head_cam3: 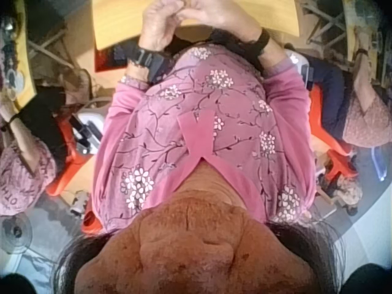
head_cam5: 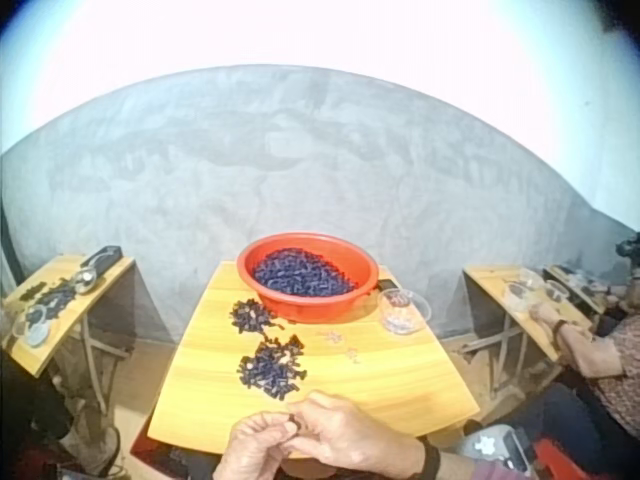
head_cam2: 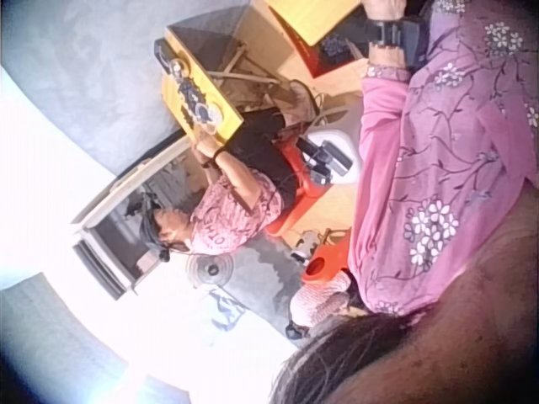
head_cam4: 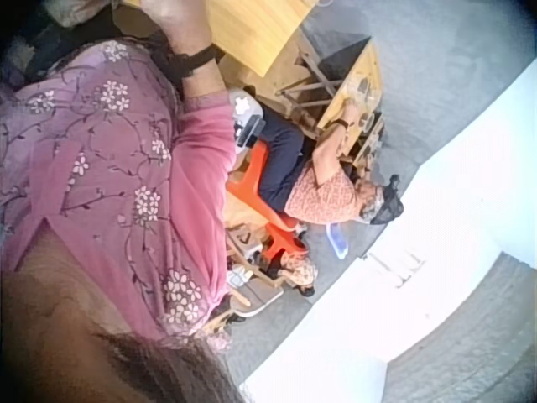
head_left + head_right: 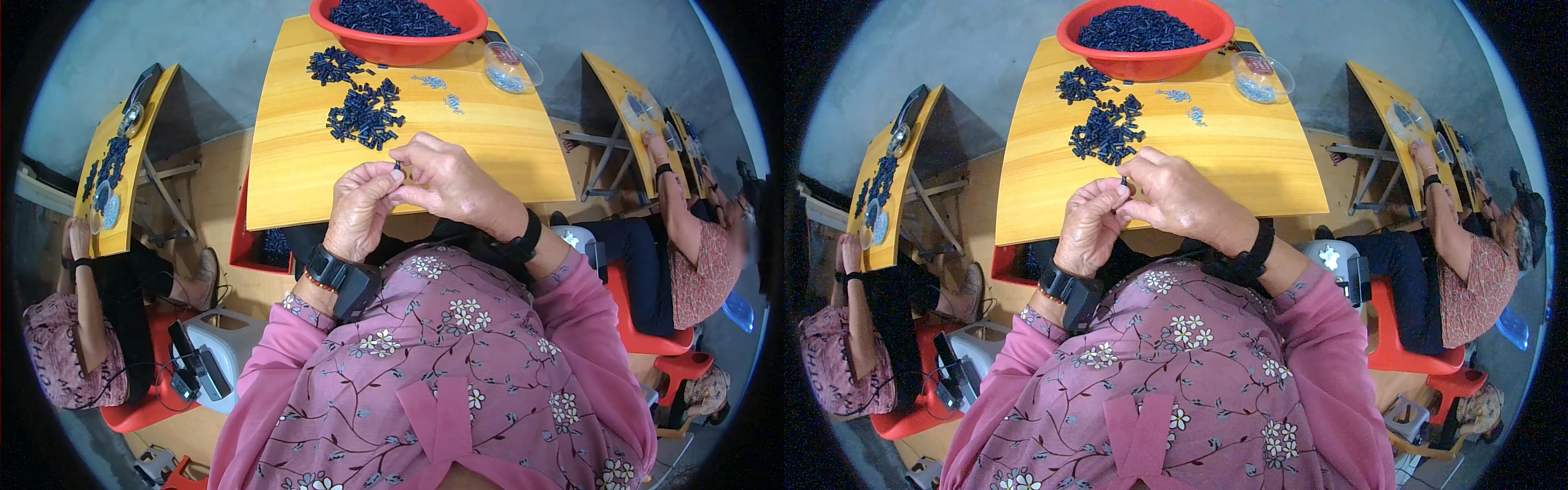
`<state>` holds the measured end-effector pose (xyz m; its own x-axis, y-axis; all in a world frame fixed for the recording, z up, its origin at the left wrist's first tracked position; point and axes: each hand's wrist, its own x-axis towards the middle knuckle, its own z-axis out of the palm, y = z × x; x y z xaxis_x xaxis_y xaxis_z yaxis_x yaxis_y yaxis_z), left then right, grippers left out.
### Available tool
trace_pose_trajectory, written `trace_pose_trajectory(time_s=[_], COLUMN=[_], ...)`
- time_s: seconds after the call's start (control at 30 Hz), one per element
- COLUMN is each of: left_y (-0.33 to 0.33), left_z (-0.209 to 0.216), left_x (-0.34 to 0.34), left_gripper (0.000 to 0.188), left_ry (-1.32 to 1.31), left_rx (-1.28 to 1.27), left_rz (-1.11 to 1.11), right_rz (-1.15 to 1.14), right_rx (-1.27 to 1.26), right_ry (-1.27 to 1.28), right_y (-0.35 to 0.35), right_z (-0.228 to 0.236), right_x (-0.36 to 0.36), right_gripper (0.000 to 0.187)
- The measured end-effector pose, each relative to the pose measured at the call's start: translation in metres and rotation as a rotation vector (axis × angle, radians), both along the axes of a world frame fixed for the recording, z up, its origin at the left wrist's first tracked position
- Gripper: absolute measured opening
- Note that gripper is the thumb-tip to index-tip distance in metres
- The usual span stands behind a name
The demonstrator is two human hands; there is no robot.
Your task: Sorting and inspecting small blue rubber or plastic components at a workstation.
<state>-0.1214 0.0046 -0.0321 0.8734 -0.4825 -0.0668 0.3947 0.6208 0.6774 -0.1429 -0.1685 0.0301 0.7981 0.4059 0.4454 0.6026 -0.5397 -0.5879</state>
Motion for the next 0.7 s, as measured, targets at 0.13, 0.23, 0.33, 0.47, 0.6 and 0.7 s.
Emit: trace_pose_trajectory(time_s=[0.13, 0.23, 0.33, 0.47, 0.6, 0.7], left_y=[-0.001, 0.001, 0.002, -0.002, -0.009, -0.011], left_z=[-0.002, 0.002, 0.003, -0.004, 0.0, 0.004], left_x=[-0.001, 0.0, 0.002, 0.0, -0.008, -0.009], left_gripper=[0.011, 0.011, 0.013, 0.013, 0.009, 0.008], left_ry=[0.0, 0.072, 0.04, -0.046, -0.109, -0.134], left_rx=[-0.002, -0.054, -0.014, 0.055, 0.148, 0.222], left_rz=[-0.047, -0.071, -0.129, -0.102, 0.029, 0.087], right_rz=[-0.027, -0.024, -0.039, -0.026, -0.004, 0.006], right_rx=[-0.129, -0.048, 0.019, -0.013, -0.104, -0.121], right_ry=[-0.055, -0.012, -0.013, 0.002, 0.027, 0.044], right_y=[0.0, 0.0, -0.003, -0.003, -0.008, -0.01], right_z=[-0.006, -0.005, -0.011, -0.009, -0.007, -0.01], right_x=[0.002, 0.0, 0.0, -0.003, -0.001, -0.001], right_gripper=[0.032, 0.028, 0.029, 0.029, 0.028, 0.026])
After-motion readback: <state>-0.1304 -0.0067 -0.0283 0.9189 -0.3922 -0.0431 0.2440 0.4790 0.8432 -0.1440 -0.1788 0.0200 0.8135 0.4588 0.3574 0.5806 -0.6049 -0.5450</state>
